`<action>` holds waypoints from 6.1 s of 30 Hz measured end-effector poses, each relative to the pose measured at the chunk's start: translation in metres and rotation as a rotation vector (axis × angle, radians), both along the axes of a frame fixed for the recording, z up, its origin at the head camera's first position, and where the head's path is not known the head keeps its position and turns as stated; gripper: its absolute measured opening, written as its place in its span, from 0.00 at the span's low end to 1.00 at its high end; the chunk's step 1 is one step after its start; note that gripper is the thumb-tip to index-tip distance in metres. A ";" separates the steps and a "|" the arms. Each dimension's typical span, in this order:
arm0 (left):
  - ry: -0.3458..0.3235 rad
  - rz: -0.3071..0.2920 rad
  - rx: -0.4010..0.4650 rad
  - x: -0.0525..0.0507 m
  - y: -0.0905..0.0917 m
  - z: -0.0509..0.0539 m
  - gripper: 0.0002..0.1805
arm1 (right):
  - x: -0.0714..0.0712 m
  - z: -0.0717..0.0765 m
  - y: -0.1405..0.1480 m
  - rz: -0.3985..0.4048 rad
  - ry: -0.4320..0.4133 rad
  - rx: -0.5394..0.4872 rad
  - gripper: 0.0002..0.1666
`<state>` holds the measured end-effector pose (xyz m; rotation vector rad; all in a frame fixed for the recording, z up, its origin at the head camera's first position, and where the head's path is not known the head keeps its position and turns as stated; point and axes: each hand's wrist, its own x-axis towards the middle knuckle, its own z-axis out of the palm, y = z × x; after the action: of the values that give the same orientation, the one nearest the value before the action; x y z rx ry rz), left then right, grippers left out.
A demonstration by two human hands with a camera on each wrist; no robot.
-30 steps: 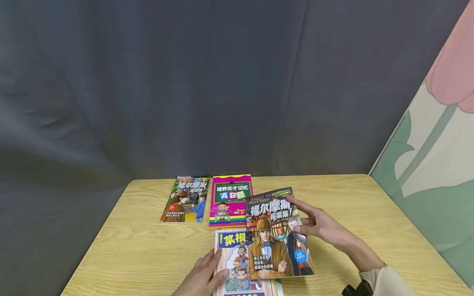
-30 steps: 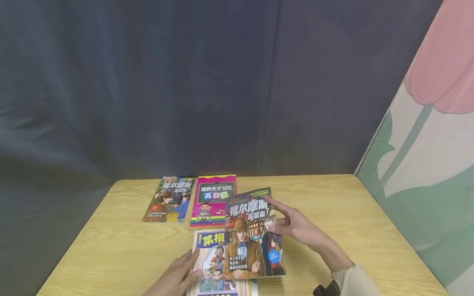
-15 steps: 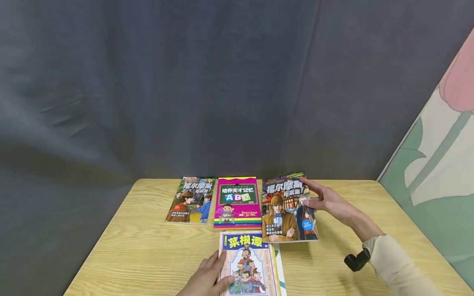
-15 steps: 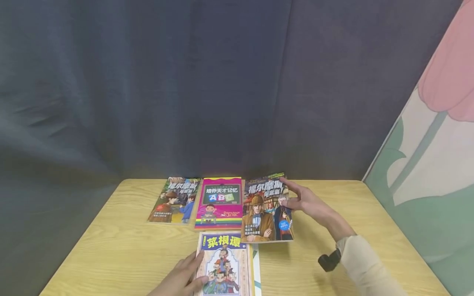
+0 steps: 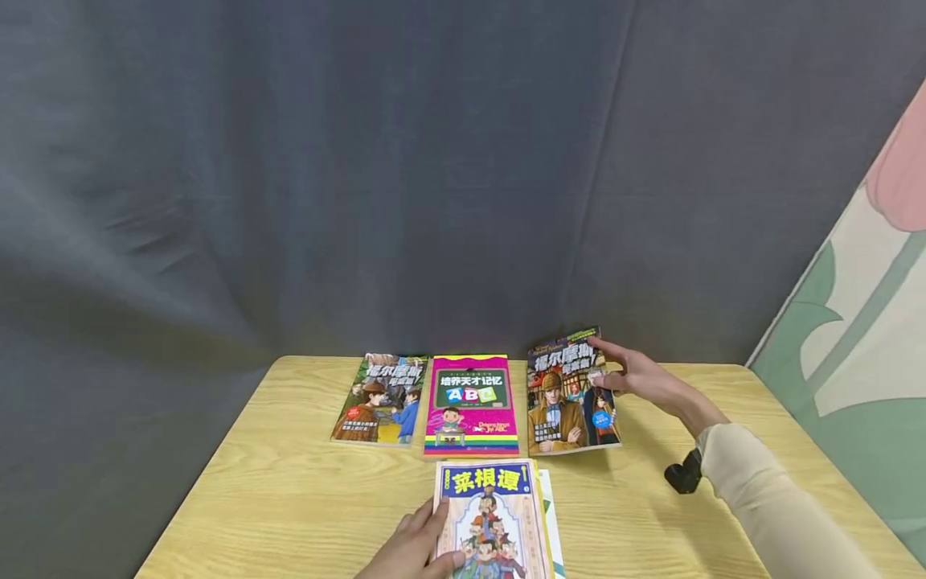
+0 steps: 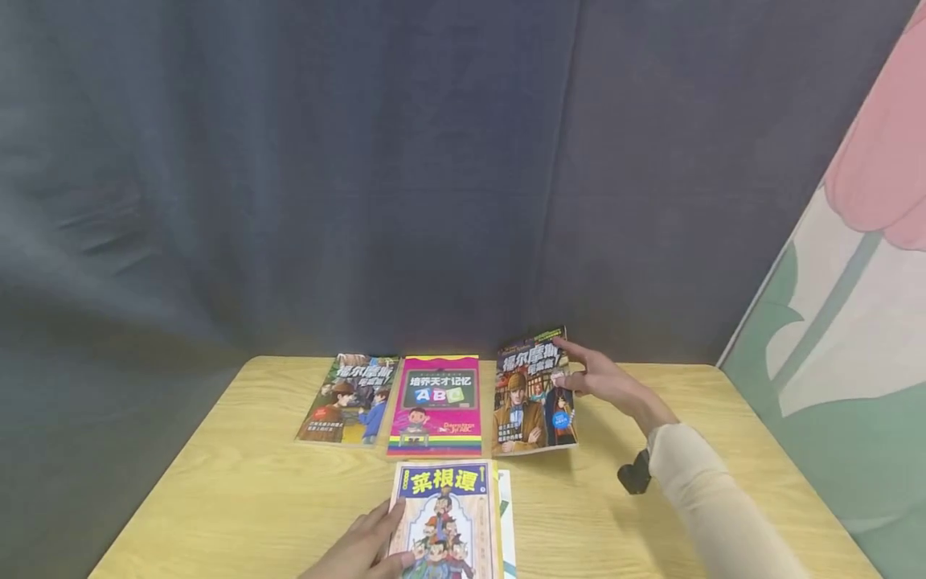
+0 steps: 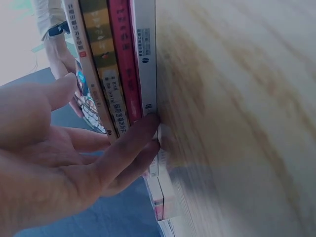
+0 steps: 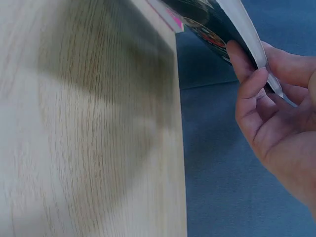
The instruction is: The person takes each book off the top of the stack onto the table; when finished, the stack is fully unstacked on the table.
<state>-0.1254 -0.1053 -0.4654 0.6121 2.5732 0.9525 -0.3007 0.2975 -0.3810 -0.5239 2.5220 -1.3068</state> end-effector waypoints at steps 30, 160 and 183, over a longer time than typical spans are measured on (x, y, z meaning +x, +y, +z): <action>0.153 -0.012 -0.065 0.002 0.000 -0.001 0.43 | -0.052 -0.037 0.001 0.022 -0.161 0.049 0.41; 0.062 -0.007 0.017 0.008 -0.005 0.003 0.41 | 0.150 -0.086 -0.124 -0.181 -0.046 -0.042 0.47; 0.027 -0.009 0.019 0.008 -0.004 0.004 0.41 | 0.153 -0.083 -0.125 -0.168 -0.034 -0.033 0.47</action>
<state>-0.1172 -0.1097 -0.4613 0.6455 2.5854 0.9729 -0.1481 0.1729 -0.4643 -0.2980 2.5671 -1.4049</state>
